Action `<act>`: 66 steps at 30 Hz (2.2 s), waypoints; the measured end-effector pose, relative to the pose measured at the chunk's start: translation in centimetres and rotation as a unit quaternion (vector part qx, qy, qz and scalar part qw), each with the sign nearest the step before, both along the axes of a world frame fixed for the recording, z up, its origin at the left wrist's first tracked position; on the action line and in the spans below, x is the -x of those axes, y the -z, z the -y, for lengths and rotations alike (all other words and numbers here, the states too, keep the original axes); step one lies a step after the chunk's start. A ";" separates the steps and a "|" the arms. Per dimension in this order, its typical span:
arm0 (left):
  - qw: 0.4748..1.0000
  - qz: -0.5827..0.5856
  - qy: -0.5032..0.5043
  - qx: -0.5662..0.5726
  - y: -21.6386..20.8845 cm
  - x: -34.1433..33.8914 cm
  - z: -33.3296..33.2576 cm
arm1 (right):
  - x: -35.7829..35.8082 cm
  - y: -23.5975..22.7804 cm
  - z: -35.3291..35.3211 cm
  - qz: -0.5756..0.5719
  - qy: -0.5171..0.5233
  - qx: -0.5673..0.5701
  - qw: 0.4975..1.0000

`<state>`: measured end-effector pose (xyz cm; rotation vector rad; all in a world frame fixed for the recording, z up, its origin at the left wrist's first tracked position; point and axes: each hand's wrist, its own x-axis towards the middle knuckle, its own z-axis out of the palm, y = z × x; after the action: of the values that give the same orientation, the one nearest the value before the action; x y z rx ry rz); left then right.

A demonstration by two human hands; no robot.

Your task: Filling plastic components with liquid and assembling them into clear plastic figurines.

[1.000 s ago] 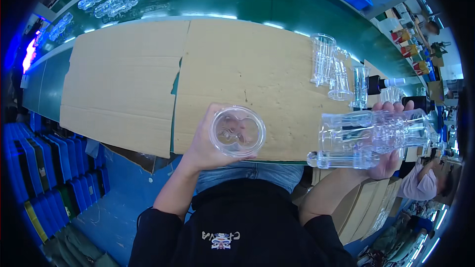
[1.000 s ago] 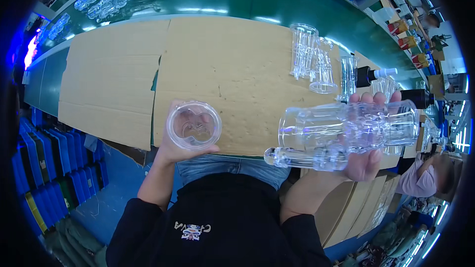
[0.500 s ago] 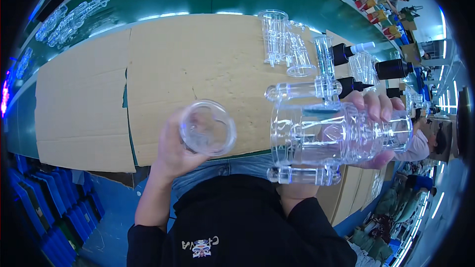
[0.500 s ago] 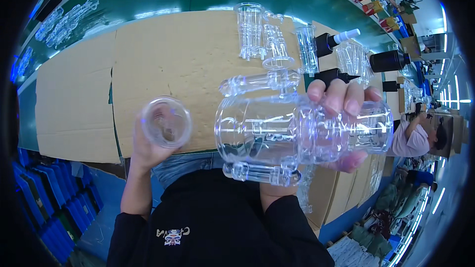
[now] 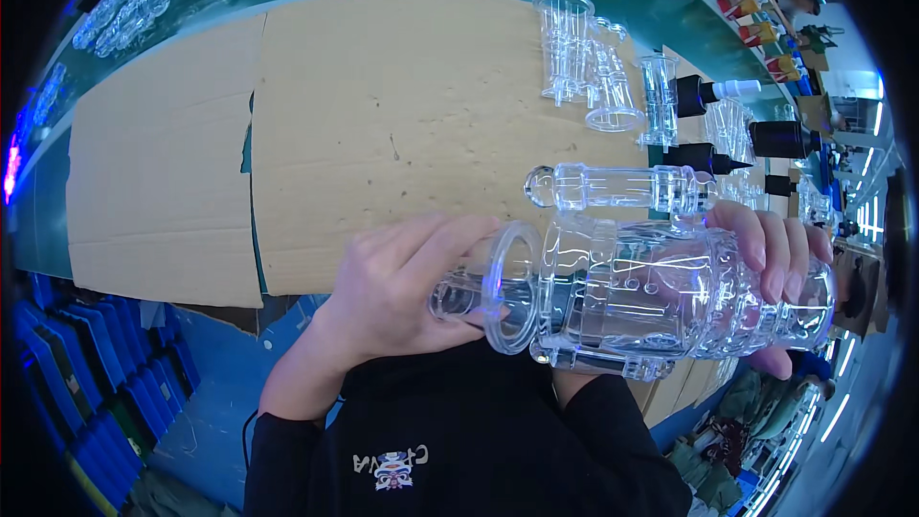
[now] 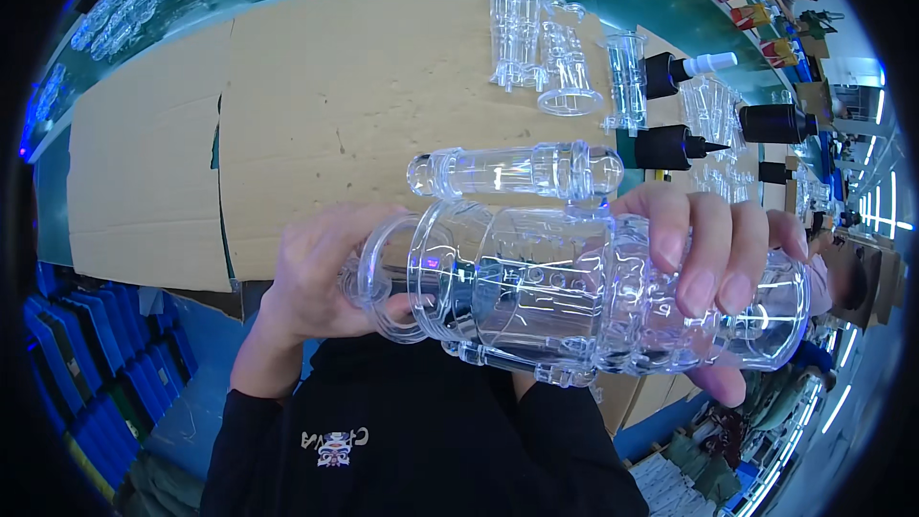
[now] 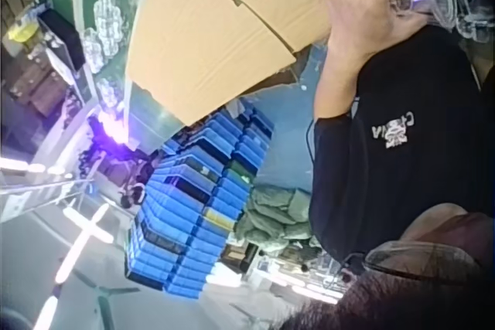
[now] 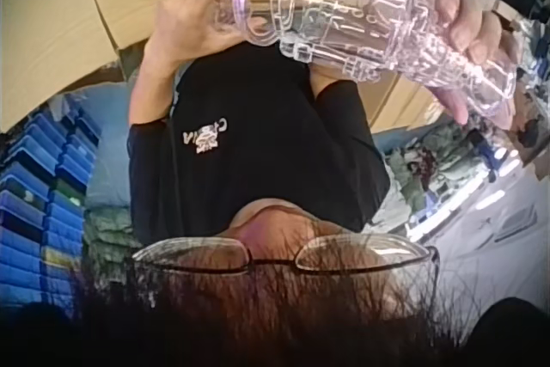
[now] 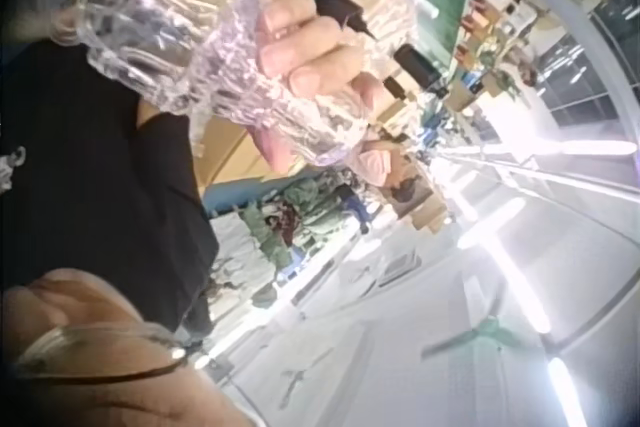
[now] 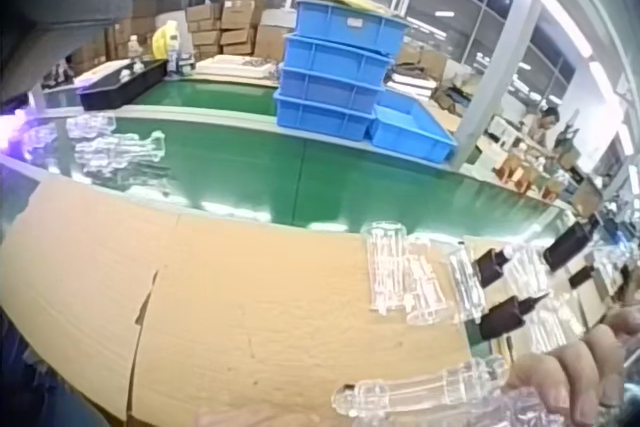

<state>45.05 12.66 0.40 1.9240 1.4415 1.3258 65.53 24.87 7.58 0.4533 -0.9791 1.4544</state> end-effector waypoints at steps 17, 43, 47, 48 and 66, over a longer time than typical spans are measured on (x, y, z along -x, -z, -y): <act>0.997 -0.063 -0.047 -0.011 -0.3 0.8 0.3 | 0.3 -0.5 1.2 -0.016 0.047 0.031 0.998; 0.991 -0.103 -0.062 -0.059 -0.8 0.3 0.1 | 0.5 -0.1 1.8 -0.004 0.038 0.059 0.998; 0.991 -0.107 -0.056 -0.052 -1.3 0.2 0.2 | 0.9 0.2 1.9 0.002 0.037 0.022 0.999; 0.991 -0.109 -0.054 -0.053 -1.3 0.1 0.2 | 1.0 0.2 1.9 -0.001 0.033 0.018 0.999; 0.909 0.349 0.149 0.174 1.6 -0.8 2.2 | 8.8 -3.2 -1.2 0.464 0.256 -0.009 0.848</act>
<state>45.88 10.42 -1.20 1.1872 0.8991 1.3050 56.69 26.12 10.77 -0.5587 -1.7116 1.1309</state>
